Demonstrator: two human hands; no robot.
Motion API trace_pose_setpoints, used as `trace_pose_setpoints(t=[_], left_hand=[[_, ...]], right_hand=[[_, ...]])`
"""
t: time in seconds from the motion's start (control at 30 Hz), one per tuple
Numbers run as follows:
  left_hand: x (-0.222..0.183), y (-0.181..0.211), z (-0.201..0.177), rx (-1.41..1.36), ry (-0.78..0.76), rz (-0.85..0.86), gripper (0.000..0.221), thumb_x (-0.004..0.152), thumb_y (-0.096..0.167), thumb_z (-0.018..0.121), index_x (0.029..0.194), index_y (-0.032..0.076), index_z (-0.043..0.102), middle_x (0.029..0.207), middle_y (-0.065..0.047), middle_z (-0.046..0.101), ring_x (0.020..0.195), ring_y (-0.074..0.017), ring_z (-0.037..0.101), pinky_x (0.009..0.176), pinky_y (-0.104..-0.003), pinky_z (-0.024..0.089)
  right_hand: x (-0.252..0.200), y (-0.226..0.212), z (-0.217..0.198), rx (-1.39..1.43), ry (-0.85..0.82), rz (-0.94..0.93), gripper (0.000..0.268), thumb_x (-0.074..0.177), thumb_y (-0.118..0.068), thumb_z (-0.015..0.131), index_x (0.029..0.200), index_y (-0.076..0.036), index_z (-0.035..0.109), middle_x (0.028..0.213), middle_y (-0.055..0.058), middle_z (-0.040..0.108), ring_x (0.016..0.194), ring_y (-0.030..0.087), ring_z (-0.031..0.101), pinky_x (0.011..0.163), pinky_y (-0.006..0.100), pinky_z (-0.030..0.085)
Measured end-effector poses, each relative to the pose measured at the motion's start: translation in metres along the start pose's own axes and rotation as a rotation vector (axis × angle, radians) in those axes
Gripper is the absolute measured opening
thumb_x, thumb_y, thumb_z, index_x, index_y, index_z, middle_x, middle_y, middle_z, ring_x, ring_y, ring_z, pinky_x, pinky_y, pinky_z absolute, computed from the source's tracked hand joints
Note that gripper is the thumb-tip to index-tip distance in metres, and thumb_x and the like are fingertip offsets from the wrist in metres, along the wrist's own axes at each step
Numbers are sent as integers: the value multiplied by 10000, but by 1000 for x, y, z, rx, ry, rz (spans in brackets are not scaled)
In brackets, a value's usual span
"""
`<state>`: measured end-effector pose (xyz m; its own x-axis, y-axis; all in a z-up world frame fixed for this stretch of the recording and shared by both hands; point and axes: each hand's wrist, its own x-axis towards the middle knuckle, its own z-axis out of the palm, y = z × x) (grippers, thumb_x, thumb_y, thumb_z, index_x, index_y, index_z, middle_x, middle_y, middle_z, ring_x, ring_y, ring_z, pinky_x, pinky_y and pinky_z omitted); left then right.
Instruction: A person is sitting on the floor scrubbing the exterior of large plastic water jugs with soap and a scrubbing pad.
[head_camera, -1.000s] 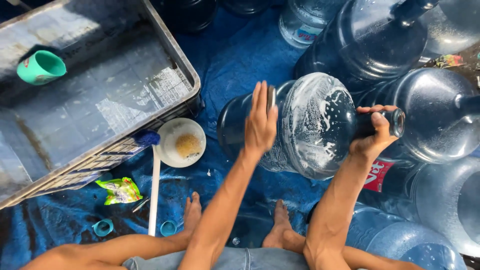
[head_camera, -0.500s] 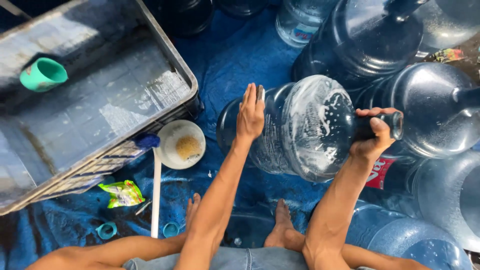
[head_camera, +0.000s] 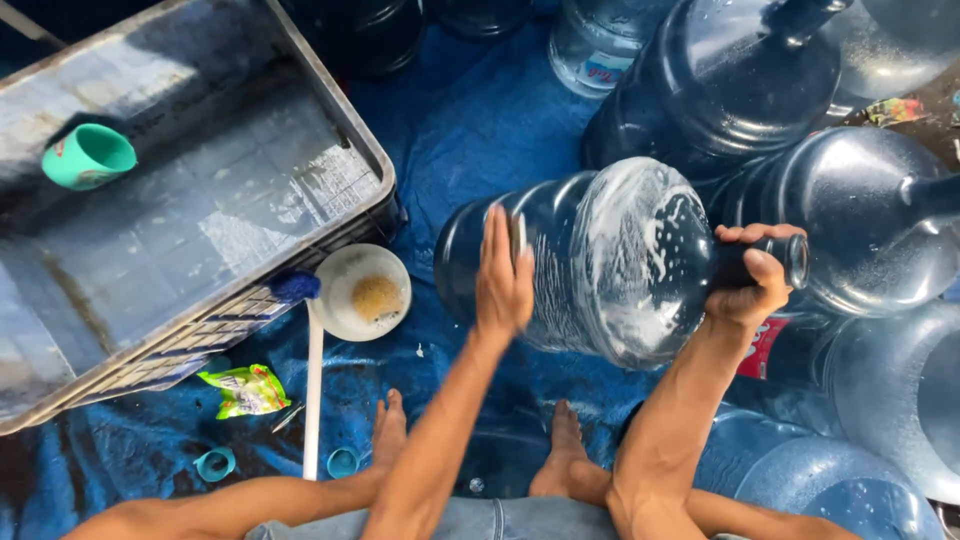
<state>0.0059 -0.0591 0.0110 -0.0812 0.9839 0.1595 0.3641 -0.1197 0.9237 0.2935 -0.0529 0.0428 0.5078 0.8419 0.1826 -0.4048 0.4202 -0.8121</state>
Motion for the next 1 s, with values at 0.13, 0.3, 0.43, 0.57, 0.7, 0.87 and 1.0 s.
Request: trace_pose_setpoints(t=[0.13, 0.3, 0.43, 0.57, 0.7, 0.87, 1.0], left_hand=[[53, -10, -7, -88, -139, -176, 659, 984, 344, 412, 1514, -46, 383, 1605, -236, 372, 1514, -355, 322, 1219, -412, 268], [-38, 11, -11, 21, -6, 41, 685, 978, 176, 463, 1570, -66, 217, 1650, -320, 207, 1543, -468, 220, 1253, -574, 163], [-101, -4, 16, 33, -18, 131, 785, 1012, 162, 480, 1619, 4, 9, 1686, -327, -3, 1580, -492, 62, 1285, -593, 62], [-30, 23, -2, -122, 59, 233, 737, 975, 85, 475, 1608, -16, 111, 1676, -340, 93, 1573, -498, 157, 1306, -550, 191], [57, -17, 8, -92, -90, 3, 650, 989, 291, 419, 1586, 67, 297, 1651, -219, 286, 1519, -394, 313, 1224, -507, 308], [14, 26, -8, -147, -36, 64, 588, 1068, 252, 356, 1643, 145, 291, 1693, -173, 246, 1540, -413, 252, 1206, -561, 278], [-61, 39, -21, -243, 85, 58, 606, 1060, 163, 385, 1619, 8, 211, 1683, -272, 123, 1546, -440, 125, 1242, -542, 132]], right_hand=[[-7, 0, 7, -41, -93, -19, 335, 755, -137, 588, 1085, -107, 540, 905, 72, 628, 871, 257, 674, 965, 413, 604], [-4, -2, 25, -189, 25, -54, 453, 789, -186, 628, 1218, -87, 518, 1026, 106, 646, 881, 293, 703, 935, 375, 595], [-7, -2, 44, -276, 233, -91, 506, 835, -132, 774, 1268, -13, 542, 973, 104, 687, 850, 235, 724, 887, 323, 642], [-17, -14, 67, -239, 187, -124, 176, 775, -53, 661, 927, -66, 574, 821, 77, 638, 744, 230, 684, 854, 358, 629], [-15, -2, 65, -243, 45, -149, 228, 774, -44, 656, 977, -40, 554, 815, 146, 610, 741, 269, 701, 902, 444, 662], [-3, 13, 62, -275, 13, -221, 279, 788, 24, 710, 1020, -4, 557, 829, 203, 606, 735, 316, 728, 857, 514, 657], [-2, 23, 89, -276, 4, -322, 315, 692, 104, 777, 932, 43, 582, 753, 260, 602, 669, 367, 724, 734, 475, 645]])
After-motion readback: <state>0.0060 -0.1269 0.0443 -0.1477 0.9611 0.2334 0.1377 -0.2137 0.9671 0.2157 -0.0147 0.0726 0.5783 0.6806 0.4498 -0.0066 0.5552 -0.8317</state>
